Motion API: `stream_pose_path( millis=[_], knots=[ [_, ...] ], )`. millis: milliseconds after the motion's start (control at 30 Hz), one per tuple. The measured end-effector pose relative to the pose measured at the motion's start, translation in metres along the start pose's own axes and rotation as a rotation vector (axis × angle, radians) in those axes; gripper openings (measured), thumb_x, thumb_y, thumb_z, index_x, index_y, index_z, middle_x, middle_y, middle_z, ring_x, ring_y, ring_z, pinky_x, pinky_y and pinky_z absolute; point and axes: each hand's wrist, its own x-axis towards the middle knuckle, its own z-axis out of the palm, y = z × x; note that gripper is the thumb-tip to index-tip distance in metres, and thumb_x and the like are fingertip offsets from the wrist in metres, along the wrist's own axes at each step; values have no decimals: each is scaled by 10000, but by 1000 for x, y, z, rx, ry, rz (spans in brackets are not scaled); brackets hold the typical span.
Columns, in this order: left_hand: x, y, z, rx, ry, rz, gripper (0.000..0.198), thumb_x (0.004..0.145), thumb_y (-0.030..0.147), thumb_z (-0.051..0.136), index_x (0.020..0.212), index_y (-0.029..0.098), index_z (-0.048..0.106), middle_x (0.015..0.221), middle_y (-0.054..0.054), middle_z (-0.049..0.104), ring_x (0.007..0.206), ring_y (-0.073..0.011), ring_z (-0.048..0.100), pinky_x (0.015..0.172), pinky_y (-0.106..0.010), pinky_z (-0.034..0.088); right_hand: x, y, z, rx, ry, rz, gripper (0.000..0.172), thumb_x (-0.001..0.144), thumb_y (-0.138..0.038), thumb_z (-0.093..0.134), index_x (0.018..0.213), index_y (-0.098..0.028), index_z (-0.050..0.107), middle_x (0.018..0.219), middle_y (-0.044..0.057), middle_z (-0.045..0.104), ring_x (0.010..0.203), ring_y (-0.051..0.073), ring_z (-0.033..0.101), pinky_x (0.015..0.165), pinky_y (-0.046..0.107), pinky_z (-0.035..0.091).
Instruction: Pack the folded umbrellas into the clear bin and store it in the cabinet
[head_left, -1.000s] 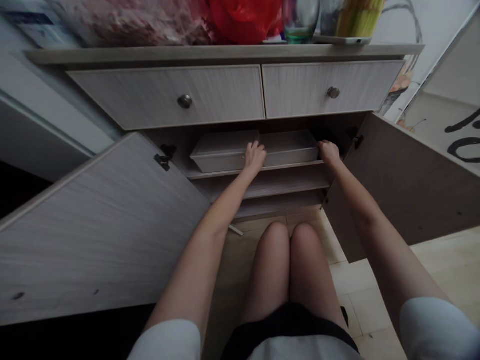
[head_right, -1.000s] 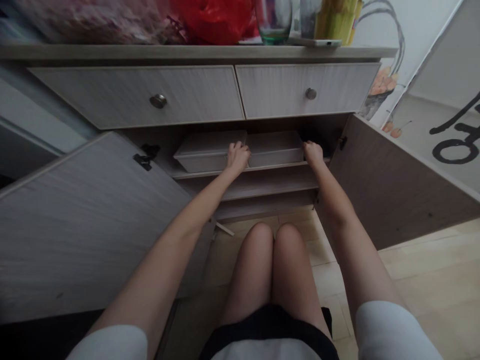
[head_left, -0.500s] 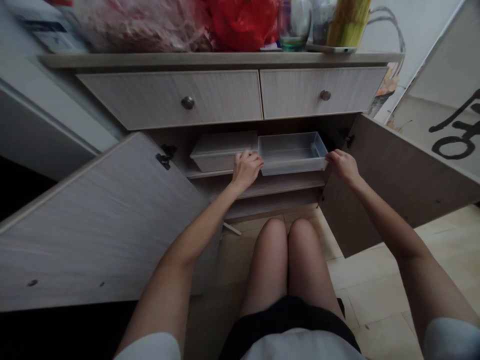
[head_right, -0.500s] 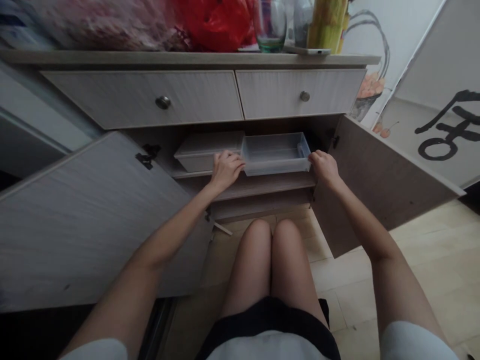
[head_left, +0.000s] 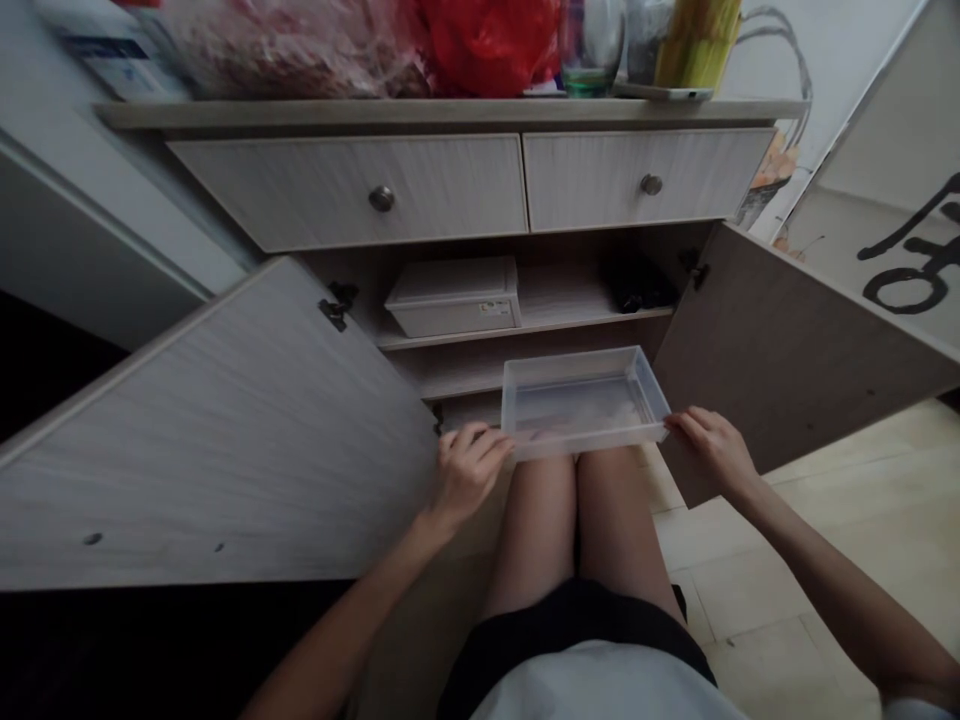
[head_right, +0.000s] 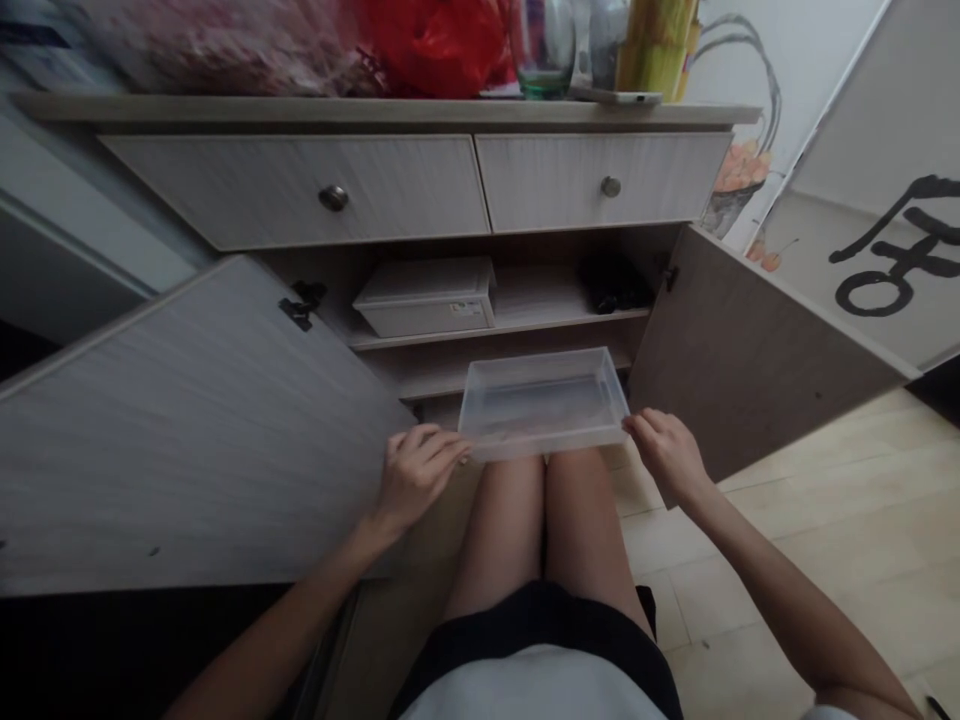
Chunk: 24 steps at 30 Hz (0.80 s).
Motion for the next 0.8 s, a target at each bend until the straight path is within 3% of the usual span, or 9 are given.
stream_pose_path(
  millis=[200, 333, 433, 500, 600, 700, 800],
  knots=[
    [-47, 18, 10, -143, -78, -146, 300, 943, 171, 542, 1018, 343, 777, 959, -42, 783, 962, -268, 632, 806, -417, 351, -30, -22, 1, 55, -117, 31, 316, 1013, -227, 417, 915, -252, 716, 802, 80, 687, 728, 209, 641, 696, 321, 475],
    [-60, 16, 22, -258, -89, -259, 283, 940, 201, 551, 979, 349, 789, 956, -49, 783, 1004, -275, 644, 846, -433, 382, -35, -27, 6, 36, -124, 30, 338, 1013, -214, 402, 874, -260, 706, 762, 69, 664, 708, 209, 639, 677, 320, 476],
    [-62, 11, 30, -455, -47, -393, 149, 894, 359, 653, 894, 337, 801, 1053, -70, 767, 1071, -292, 639, 940, -472, 413, -34, -27, 7, 5, -131, 9, 348, 1009, -191, 389, 867, -257, 700, 756, 69, 648, 707, 209, 633, 675, 318, 471],
    [-60, 9, 39, -644, 35, -555, 243, 823, 497, 715, 954, 311, 800, 1227, -98, 715, 1179, -313, 610, 1018, -491, 425, -31, -27, 6, -12, -135, -26, 343, 992, -149, 390, 872, -245, 697, 754, 66, 646, 703, 204, 628, 672, 314, 469],
    [-55, 10, 54, -969, 113, -946, 578, 733, 631, 744, 1179, 264, 738, 1413, -135, 604, 1327, -330, 537, 1091, -473, 428, -27, -28, 4, -43, -139, -73, 299, 949, -94, 433, 872, -219, 693, 756, 55, 654, 687, 190, 625, 654, 305, 459],
    [-48, 14, 65, -1279, 55, -1276, 647, 742, 648, 732, 1249, 248, 692, 1439, -128, 594, 1357, -314, 528, 1124, -441, 421, -26, -28, -1, -49, -208, -79, 237, 900, -85, 516, 852, -227, 700, 762, 44, 679, 691, 184, 642, 636, 298, 447],
    [-42, 18, 70, -1383, -38, -1405, 604, 771, 620, 729, 1241, 243, 688, 1401, -113, 632, 1280, -318, 602, 1108, -457, 441, -19, -24, -12, 8, -296, -41, 150, 903, -220, 610, 975, -265, 733, 772, 38, 719, 662, 201, 665, 567, 309, 425]
  ],
)
